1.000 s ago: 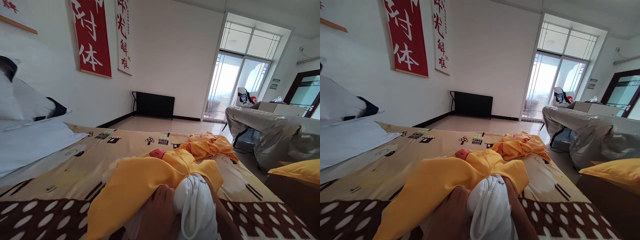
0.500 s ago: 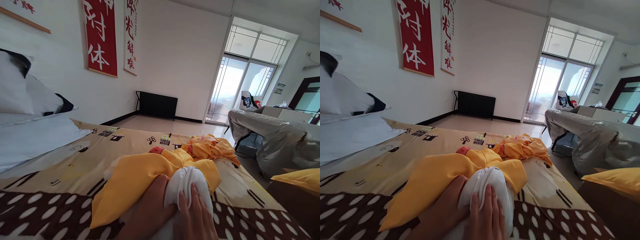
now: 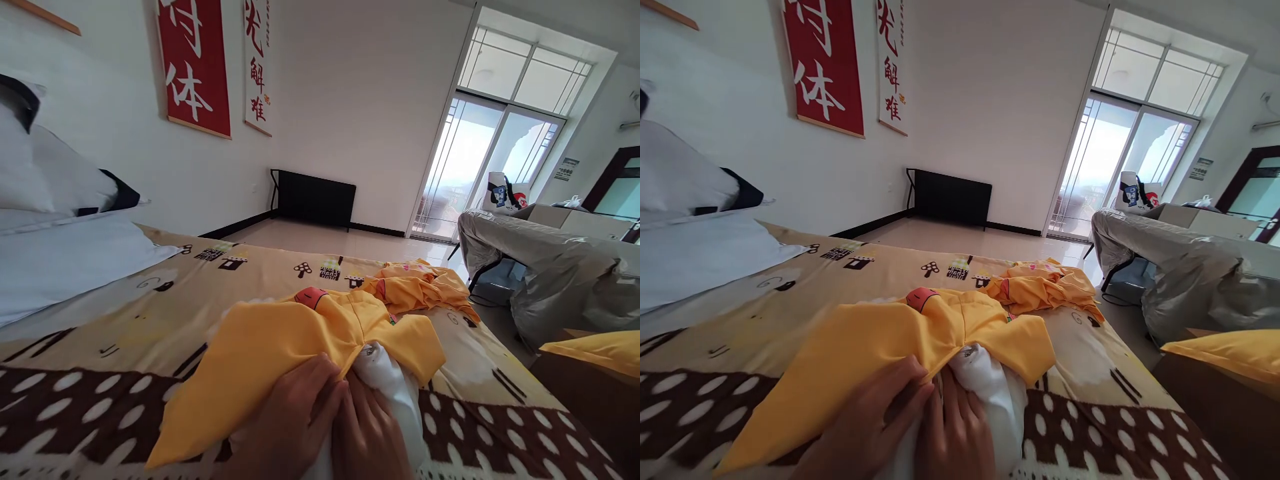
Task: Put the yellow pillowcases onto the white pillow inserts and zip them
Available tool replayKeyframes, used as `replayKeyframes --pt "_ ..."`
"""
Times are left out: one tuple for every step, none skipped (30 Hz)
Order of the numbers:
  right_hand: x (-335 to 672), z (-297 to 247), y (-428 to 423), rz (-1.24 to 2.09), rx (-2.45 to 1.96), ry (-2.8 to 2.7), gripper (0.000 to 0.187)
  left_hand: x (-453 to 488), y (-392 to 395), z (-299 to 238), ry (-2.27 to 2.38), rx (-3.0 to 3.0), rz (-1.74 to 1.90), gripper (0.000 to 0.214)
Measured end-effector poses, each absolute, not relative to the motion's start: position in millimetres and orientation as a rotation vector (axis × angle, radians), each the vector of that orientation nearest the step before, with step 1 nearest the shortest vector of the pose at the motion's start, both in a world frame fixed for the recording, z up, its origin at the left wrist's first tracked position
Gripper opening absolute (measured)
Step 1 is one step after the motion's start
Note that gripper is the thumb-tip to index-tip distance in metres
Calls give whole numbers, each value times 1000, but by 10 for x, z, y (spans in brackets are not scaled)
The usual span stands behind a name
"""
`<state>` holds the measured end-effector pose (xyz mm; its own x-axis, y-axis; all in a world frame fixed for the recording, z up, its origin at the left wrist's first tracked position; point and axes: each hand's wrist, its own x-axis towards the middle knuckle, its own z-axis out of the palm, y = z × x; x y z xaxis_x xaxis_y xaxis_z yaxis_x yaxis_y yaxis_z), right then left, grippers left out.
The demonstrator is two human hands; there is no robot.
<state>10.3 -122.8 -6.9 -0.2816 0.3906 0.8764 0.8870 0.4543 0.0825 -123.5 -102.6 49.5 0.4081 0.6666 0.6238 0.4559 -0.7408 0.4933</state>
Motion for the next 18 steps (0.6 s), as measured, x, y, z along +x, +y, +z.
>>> replayKeyframes --pt "150 -26 -1214 -717 -1066 -1880 37 -1205 -1065 483 931 2503 1291 18" --pt "192 4 -1197 -682 -1067 -1881 36 -1177 -1102 472 884 2583 1322 17" --pt "232 19 -1175 -641 -1073 -1873 35 -1149 -1135 462 859 2655 1335 17" --pt "270 20 -1147 -599 -1086 -1861 33 -1120 -1165 450 855 2716 1334 17" --pt "310 9 -1112 -562 -1103 -1848 31 -1092 -1190 436 846 2773 1322 17" --pt "354 -10 -1070 -538 -1120 -1834 28 -1063 -1207 421 830 2822 1316 17" --pt "404 -34 -1022 -524 -1139 -1823 26 -1035 -1216 406 810 2863 1307 17" --pt "460 -57 -970 -517 -1160 -1811 24 -1009 -1214 392 803 2890 1294 16" --pt "523 -77 -914 -511 -1183 -1792 24 -986 -1198 381 807 2909 1268 13" --pt "593 -89 -858 -497 -1208 -1769 24 -968 -1168 375 816 2921 1238 11" --pt "668 -92 -804 -471 -1237 -1737 25 -958 -1125 373 843 2920 1206 15" --pt "746 -85 -754 -431 -1267 -1700 25 -957 -1070 376 877 2910 1174 22" --pt "824 -67 -710 -378 -1301 -1652 25 -967 -1008 385 903 2901 1148 29" --pt "899 -41 -674 -317 -1337 -1598 25 -990 -942 397 924 2899 1122 36" --pt "968 -8 -647 -253 -1370 -1544 25 -1027 -880 412 955 2901 1088 41" --pt "1028 28 -629 -188 -1395 -1494 24 -1076 -824 430 993 2904 1040 48" --pt "1078 65 -620 -131 -1415 -1446 24 -1136 -777 450 1036 2908 971 55" --pt "1117 100 -620 -81 -1432 -1407 24 -1205 -740 471 1070 2911 903 63"
